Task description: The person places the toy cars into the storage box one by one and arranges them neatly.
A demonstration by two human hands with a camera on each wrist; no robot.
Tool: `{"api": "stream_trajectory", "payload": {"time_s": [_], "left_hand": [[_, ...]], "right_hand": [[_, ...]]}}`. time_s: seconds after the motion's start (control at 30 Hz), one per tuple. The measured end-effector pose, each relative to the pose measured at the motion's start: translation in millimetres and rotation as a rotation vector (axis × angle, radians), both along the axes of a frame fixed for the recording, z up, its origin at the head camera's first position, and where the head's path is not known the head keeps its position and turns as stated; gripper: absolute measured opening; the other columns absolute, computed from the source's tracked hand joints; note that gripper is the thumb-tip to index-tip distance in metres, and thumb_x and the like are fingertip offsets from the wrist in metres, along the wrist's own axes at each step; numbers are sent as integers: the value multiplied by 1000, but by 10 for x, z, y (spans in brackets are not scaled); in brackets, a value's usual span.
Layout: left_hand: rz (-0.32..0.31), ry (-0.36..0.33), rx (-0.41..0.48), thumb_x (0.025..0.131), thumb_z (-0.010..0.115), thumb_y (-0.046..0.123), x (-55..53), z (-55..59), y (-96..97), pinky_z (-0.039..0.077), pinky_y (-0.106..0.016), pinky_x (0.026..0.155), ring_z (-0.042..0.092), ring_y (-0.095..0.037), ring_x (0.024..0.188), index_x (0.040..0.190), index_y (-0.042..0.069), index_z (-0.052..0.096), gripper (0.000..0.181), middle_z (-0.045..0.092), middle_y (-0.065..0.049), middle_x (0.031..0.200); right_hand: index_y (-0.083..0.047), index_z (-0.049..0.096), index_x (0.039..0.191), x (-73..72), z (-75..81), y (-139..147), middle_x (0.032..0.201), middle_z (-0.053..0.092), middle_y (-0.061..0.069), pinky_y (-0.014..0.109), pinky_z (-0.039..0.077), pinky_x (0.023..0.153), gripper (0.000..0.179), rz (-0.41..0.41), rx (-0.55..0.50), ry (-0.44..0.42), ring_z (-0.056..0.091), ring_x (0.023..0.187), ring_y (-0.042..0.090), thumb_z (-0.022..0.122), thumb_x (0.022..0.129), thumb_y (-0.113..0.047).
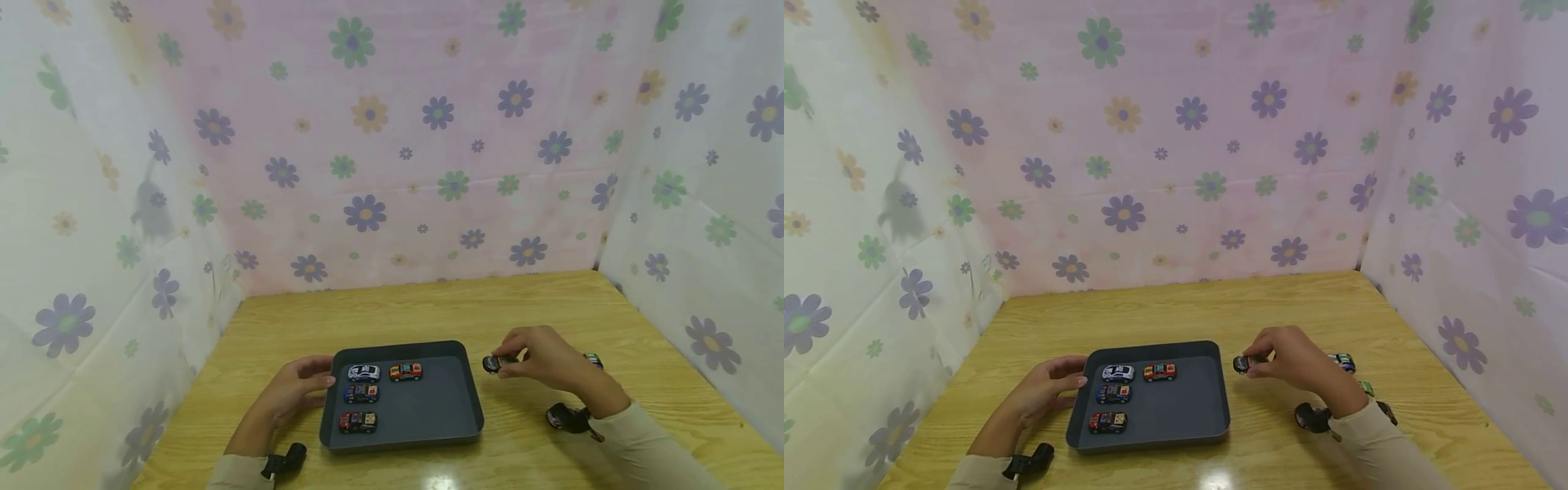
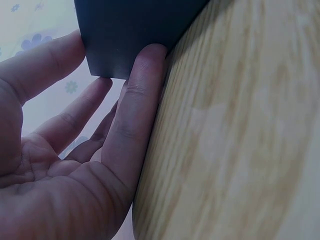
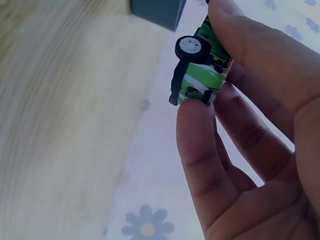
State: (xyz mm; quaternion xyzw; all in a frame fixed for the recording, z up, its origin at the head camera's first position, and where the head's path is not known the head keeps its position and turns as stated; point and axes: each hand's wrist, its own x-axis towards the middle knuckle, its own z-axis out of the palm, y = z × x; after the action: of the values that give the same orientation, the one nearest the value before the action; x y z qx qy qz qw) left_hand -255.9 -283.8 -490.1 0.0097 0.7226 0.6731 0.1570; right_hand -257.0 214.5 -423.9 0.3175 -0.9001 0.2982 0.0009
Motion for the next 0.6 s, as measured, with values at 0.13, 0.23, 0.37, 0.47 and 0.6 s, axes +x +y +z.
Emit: {"api": "stream_trajectory", "payload": {"time_s": [0.13,0.23,0.37,0.47,0.6], "left_hand": [[-1,1,-3,96,74,10,1,6,0,61,-47,96,66,-27,118,148,0,51,58,53,-22,150],[-2,1,-6,96,74,11,0,5,-2,61,-47,96,66,-27,119,148,0,51,58,52,-22,150],[-2,3,-7,95,74,11,-5,-3,-5,61,-47,96,66,-27,118,148,0,51,59,52,-23,150],[1,3,-9,95,75,11,-9,-11,-6,62,-47,96,67,-27,118,148,0,51,59,52,-23,150],[-1,3,-9,96,74,10,-12,-14,-4,62,-47,96,67,-27,118,148,0,51,59,52,-23,150]], "right_hand": [[-17,80,116,-6,30,-85,106,70,-9,20,61,71,28,27,-8,-19,66,89,3,83,89,-24],[-16,79,117,-16,49,-153,107,70,-7,20,61,72,28,48,-1,-20,67,90,3,82,90,-20],[-15,79,119,-35,65,-254,108,70,-6,20,61,70,28,72,13,-8,66,89,2,81,91,-17],[-16,79,119,-52,71,-328,108,69,-7,20,60,70,27,88,19,-7,65,88,2,80,92,-14],[-16,79,118,-67,83,-434,110,69,-6,19,60,70,26,114,25,1,65,89,3,79,92,-13]]}}
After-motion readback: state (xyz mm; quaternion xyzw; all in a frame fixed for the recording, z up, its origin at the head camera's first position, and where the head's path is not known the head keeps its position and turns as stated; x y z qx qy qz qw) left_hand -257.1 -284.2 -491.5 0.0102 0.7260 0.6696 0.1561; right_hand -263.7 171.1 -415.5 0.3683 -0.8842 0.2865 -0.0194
